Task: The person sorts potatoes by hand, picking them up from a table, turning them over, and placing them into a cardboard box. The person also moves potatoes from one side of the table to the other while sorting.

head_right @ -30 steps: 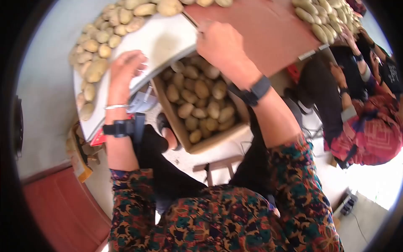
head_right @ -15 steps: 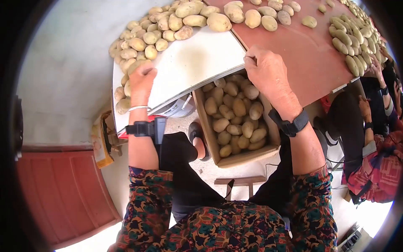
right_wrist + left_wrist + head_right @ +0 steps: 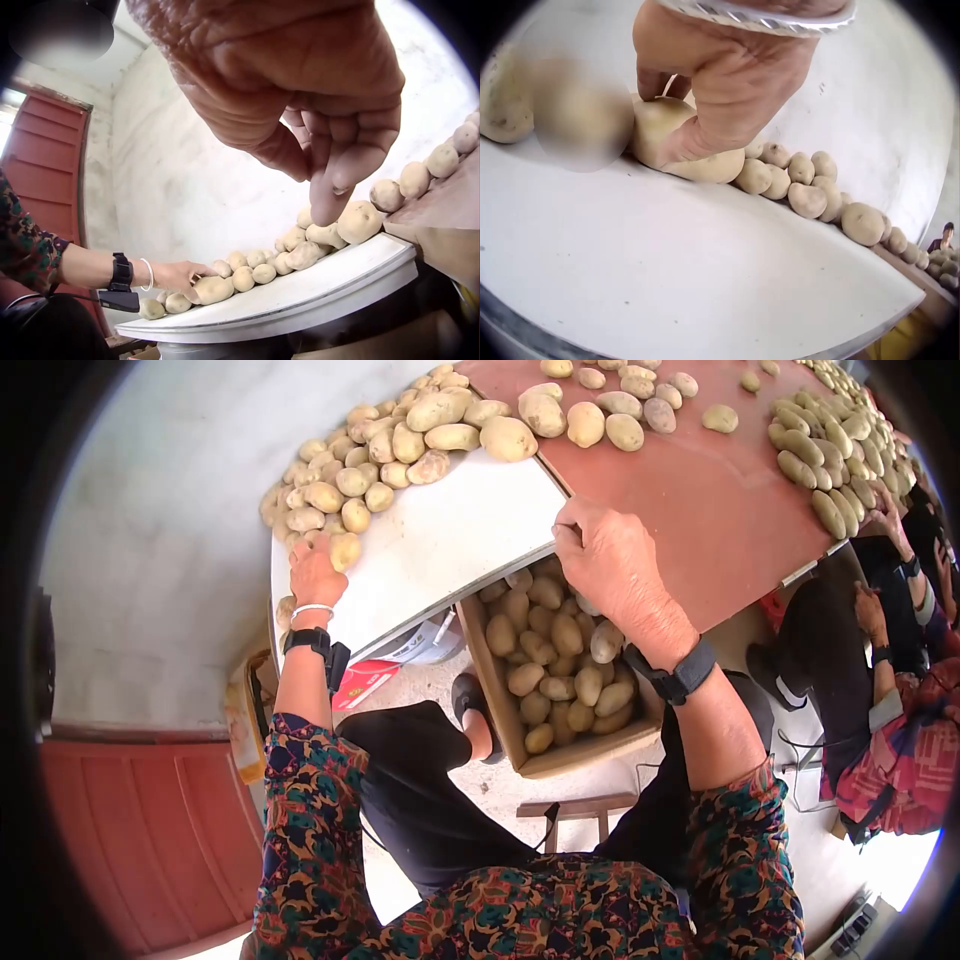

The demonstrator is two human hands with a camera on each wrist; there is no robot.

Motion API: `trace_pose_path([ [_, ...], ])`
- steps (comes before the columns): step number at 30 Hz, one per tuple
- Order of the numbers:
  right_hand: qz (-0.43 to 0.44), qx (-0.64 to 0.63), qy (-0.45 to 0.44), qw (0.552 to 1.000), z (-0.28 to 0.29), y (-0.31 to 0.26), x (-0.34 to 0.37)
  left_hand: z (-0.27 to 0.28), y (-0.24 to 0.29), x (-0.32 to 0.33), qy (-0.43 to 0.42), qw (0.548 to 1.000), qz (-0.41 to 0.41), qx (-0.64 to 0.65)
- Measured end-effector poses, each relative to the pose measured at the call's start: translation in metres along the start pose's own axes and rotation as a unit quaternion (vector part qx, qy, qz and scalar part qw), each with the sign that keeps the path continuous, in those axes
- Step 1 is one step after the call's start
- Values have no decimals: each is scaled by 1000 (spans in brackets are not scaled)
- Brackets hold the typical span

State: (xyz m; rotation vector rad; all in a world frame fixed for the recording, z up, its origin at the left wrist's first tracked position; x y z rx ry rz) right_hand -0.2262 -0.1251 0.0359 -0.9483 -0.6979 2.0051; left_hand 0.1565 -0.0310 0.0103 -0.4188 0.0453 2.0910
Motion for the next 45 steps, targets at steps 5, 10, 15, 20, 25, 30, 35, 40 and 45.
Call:
trace_pose_path([
  [5, 17, 8, 15, 1000, 1, 0, 1, 1, 6, -9, 14, 999, -41, -9],
  [10, 0, 23, 0, 1000, -2, -3, 3, 27, 44, 14, -25, 998, -58, 17],
  [15, -23, -81, -15, 996, -8, 5, 5, 39, 67, 30, -15, 977, -60, 203],
  [20, -189, -273, -145, 932, -18, 3, 10, 28, 72, 39, -165, 649, 99, 736],
  [25, -240, -398, -227, 856, -38, -9, 18, 67, 117, 68, -231, 408, 51, 882],
  [30, -195, -448, -245, 837, -44, -25, 17, 60, 134, 91, -234, 303, 78, 921],
  [35, -171, -495, -324, 788, -56, -44, 30, 61, 157, 103, -163, 297, 73, 938],
  [40, -218, -505, -282, 786, -61, -36, 32, 53, 171, 97, -130, 454, 32, 881],
  [45, -251, -419, -267, 831, -51, -24, 27, 42, 146, 93, -86, 654, 27, 751],
])
Point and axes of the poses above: each hand's wrist, its own x-axis away from the middle knuckle, its own z-axis out of the back of the hand, y = z × x, the point moved 6 cm from there along -x, towards the middle knuckle, and after that the axes turned 3 degrees about -x, right-handed, at the moved point
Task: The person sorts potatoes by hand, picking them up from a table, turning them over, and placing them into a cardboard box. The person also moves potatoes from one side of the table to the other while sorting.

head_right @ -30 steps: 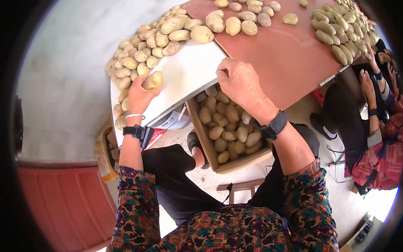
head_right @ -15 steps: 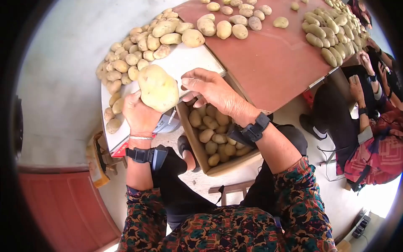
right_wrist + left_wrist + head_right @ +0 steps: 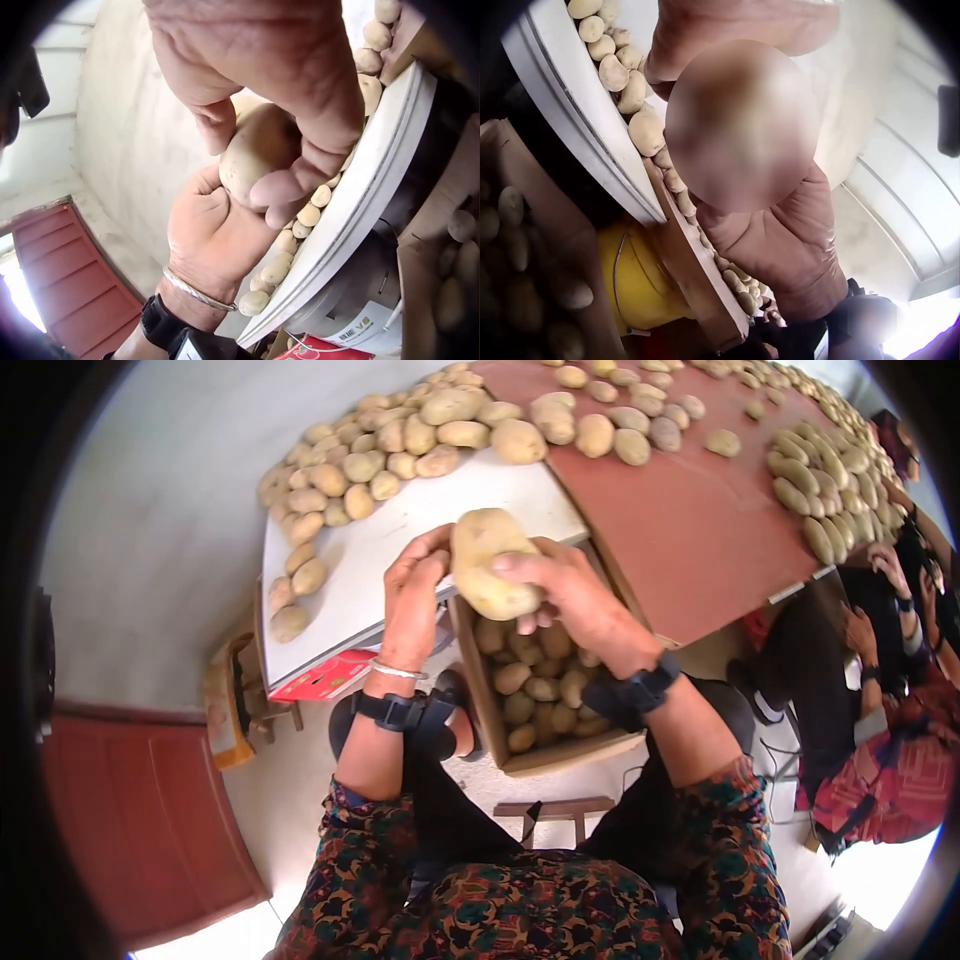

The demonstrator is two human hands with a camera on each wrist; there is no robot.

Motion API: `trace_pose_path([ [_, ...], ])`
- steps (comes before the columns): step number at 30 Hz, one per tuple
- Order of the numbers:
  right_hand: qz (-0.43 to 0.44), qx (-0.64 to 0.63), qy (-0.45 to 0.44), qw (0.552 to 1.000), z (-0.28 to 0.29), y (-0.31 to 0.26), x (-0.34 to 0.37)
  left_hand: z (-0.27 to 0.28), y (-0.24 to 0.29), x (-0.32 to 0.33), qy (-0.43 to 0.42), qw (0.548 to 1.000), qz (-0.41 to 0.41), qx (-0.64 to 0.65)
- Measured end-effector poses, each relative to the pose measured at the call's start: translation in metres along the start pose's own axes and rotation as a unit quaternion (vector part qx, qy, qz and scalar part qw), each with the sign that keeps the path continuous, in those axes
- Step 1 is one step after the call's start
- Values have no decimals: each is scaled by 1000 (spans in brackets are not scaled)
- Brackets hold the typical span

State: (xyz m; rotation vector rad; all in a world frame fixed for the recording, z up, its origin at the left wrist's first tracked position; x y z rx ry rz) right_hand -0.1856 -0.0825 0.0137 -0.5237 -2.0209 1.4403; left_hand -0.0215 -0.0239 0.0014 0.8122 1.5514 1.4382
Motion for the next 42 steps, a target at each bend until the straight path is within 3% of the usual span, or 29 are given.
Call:
trace_pose_path([
  [1, 1, -1, -10, 1000, 5, 4, -2, 5, 1, 2, 22, 1000, 3, 12],
  [2, -18, -99, -76, 992, 5, 11, -5, 12, 2, 2, 28, 1000, 2, 9],
  [3, -39, -195, -136, 971, -3, 10, -4, 19, -4, 2, 43, 998, 43, 34],
  [4, -43, -193, -133, 971, -4, 10, -4, 23, -13, 2, 54, 993, 88, 62],
  [7, 11, -359, -213, 909, -6, -2, 0, 50, -17, -3, 96, 991, 61, 75],
  [8, 44, -332, -203, 920, -3, -7, 2, 57, -14, -1, 116, 986, 69, 100],
  [10, 36, -218, -140, 965, 11, -6, 4, 70, -9, -1, 146, 980, 103, 86],
  [11, 28, -216, -133, 967, 15, -2, 4, 76, -10, -2, 150, 980, 104, 86],
  [13, 44, 35, -46, 997, 30, 15, 2, 93, -18, -8, 161, 976, 85, 118],
  [14, 28, 37, -43, 998, 38, 29, 1, 99, -27, -10, 168, 972, 69, 151],
  [16, -108, 246, -68, 961, 52, 70, 4, 98, -17, -8, 164, 977, 80, 113],
  [17, -178, 279, -58, 942, 56, 84, 9, 99, -15, -7, 169, 974, 80, 125],
  [21, -213, 345, -80, 911, 49, 100, 5, 108, -7, -9, 202, 962, 67, 169],
  [24, -257, 357, -24, 897, 55, 126, -14, 113, -7, -9, 228, 954, 57, 187],
  [30, -116, 286, 26, 951, 36, 127, -67, 114, -6, -6, 259, 939, 57, 220],
  [32, -142, 336, 72, 928, 53, 130, -76, 113, -12, -5, 270, 932, 63, 233],
  [35, -145, 452, -3, 880, 42, 102, -63, 100, -37, -2, 280, 901, 102, 315],
  [38, -133, 518, -72, 842, 33, 69, -53, 63, -46, 1, 157, 907, 179, 347],
  [40, -100, 574, -180, 793, 17, 40, -46, 44, -36, 9, 99, 910, 212, 342],
  [41, -99, 579, -178, 790, 11, 19, -45, 38, -32, 10, 95, 911, 216, 338],
  [42, -107, 625, -156, 757, 6, -8, -42, 33, -28, 11, 89, 912, 220, 334],
])
Point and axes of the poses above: each hand's wrist, its own x-axis away from the middle knuckle, its own z-axis out of the back of the hand, y = z × x, the point moved 6 cm from there along -x, towards the middle knuckle, and after that the axes turned 3 degrees about -x, right-handed, at the moved point
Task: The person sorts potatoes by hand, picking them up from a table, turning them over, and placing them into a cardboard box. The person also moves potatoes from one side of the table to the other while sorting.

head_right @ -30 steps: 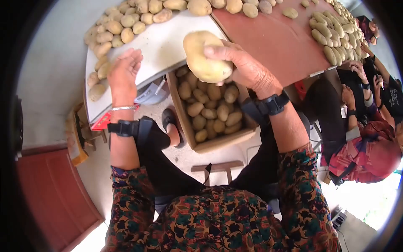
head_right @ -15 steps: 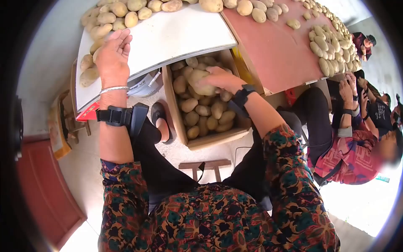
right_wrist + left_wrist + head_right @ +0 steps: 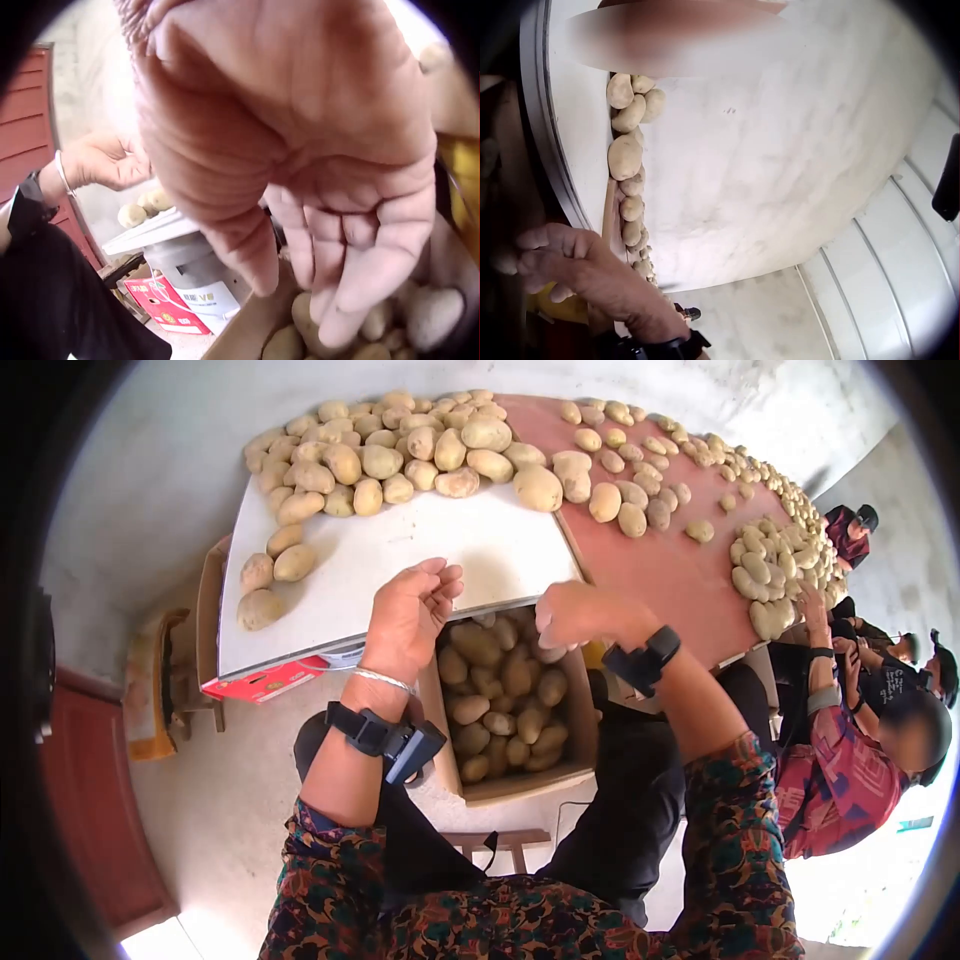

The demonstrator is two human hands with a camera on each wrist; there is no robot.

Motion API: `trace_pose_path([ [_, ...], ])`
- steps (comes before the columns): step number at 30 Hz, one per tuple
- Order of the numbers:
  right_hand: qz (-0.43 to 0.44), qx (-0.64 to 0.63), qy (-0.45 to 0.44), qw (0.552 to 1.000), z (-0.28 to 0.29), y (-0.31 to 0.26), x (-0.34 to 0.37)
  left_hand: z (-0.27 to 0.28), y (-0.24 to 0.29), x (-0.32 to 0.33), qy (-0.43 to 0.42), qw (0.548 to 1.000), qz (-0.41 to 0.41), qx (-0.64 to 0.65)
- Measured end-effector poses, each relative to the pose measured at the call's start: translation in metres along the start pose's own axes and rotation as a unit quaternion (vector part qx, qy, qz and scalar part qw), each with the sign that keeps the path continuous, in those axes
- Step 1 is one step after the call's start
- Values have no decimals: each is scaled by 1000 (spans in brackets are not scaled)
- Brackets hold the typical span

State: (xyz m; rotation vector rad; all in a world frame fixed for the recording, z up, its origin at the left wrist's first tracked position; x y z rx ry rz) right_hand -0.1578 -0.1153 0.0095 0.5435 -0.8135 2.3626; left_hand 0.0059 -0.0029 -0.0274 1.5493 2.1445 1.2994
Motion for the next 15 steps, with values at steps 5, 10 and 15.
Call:
trace_pose_path([
  [5, -7, 123, 95, 988, 69, -17, 0, -8, 2, 9, 3, 1000, 1, 22],
  [10, -43, 195, 247, 948, 129, -25, -46, -6, 2, 1, 22, 998, 14, 49],
  [15, -83, 102, 329, 935, 153, 1, -79, -5, 11, 5, 18, 998, 6, 59],
])
Point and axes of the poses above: each hand's wrist, its own x-axis away from the middle knuckle, its own z-axis out of the back of the hand, y = z × x, the point moved 6 cm from there along -x, towards the middle knuckle, and after that the axes turned 3 degrees about -x, right-handed, at the moved point
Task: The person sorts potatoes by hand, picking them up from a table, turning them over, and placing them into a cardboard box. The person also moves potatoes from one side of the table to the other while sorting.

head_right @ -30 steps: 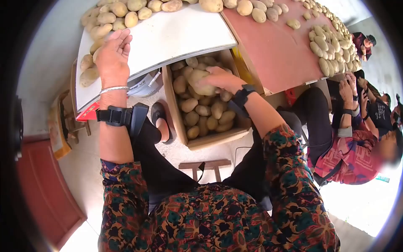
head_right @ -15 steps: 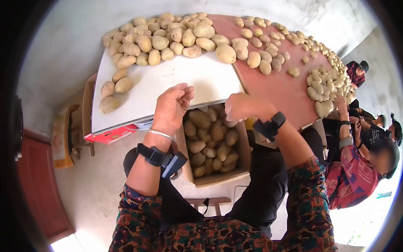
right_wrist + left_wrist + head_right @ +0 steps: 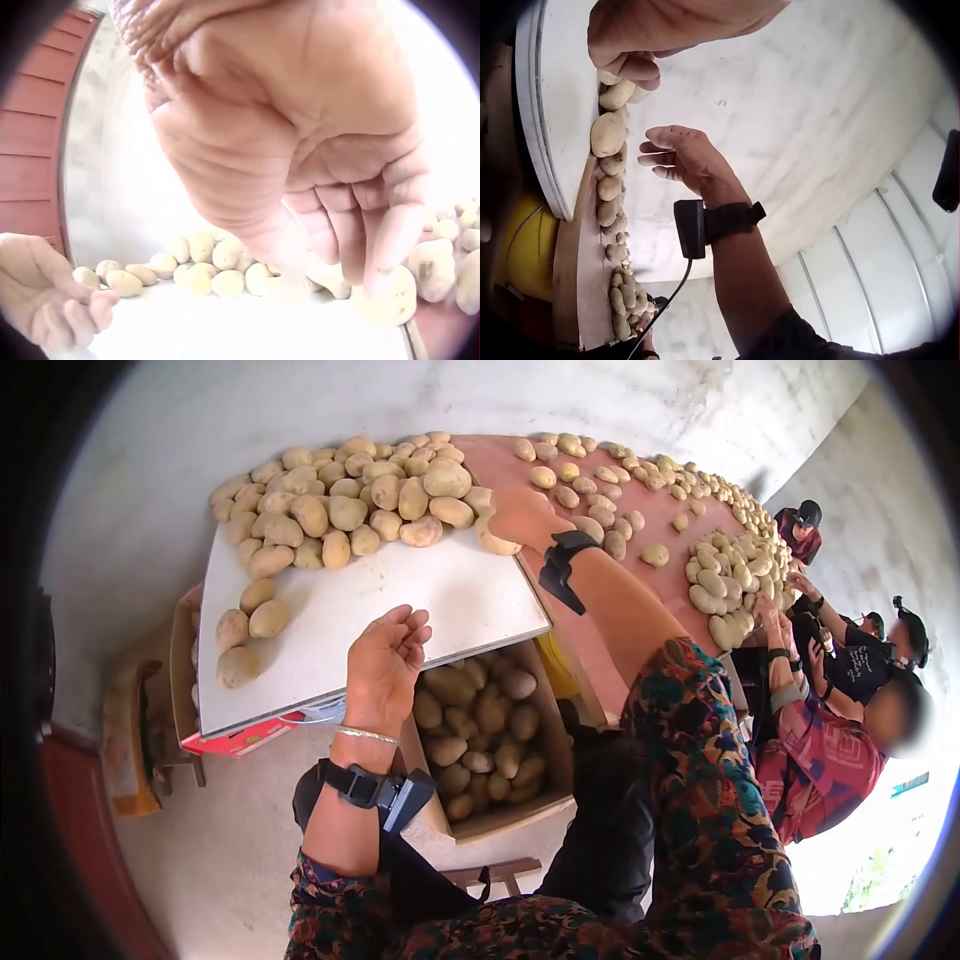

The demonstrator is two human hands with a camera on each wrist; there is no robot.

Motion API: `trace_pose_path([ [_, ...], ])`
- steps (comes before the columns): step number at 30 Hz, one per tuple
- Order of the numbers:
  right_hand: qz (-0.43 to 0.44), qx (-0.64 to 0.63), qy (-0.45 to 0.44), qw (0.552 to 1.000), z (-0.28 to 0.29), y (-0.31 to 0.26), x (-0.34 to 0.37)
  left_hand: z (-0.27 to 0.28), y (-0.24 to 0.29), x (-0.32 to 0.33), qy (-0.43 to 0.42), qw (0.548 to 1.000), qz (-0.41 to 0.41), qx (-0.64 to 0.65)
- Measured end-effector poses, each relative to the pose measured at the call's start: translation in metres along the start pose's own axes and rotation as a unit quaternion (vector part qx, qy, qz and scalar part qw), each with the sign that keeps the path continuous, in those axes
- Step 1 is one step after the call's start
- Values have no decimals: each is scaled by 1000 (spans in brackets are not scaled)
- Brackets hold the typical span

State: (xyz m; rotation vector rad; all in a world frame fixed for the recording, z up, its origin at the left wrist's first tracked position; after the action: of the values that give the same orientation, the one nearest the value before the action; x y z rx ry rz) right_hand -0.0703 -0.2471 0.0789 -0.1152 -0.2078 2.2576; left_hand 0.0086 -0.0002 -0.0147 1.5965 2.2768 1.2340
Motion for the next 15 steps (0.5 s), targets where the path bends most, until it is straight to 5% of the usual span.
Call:
trace_pose_path([
  [5, 3, 5, 54, 999, -33, 9, -13, -3, 3, 1, -11, 1000, -3, -1],
  [7, -19, 103, 77, 991, -36, 3, -6, -3, 6, 0, -5, 1000, -2, -2],
  [11, -53, 129, 49, 989, -21, -4, -3, -2, 8, -1, 13, 1000, -17, 6],
  [13, -74, -19, -11, 997, -19, 3, -6, -3, 8, -1, 10, 1000, -15, -2],
  [15, -43, -40, 19, 998, -34, 8, -8, -4, 7, -1, 6, 1000, -15, -11],
])
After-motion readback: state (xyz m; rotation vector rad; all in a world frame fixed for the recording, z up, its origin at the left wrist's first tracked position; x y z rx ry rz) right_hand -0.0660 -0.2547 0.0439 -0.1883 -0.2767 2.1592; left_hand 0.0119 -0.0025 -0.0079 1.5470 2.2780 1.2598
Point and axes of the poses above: each hand's wrist, its own x-axis away from the middle knuckle, its own z-axis out of the back of the hand, y = z × x, the point moved 6 cm from there along -x, towards the middle knuckle, and after that the axes turned 3 degrees about -x, right-handed, at the moved point
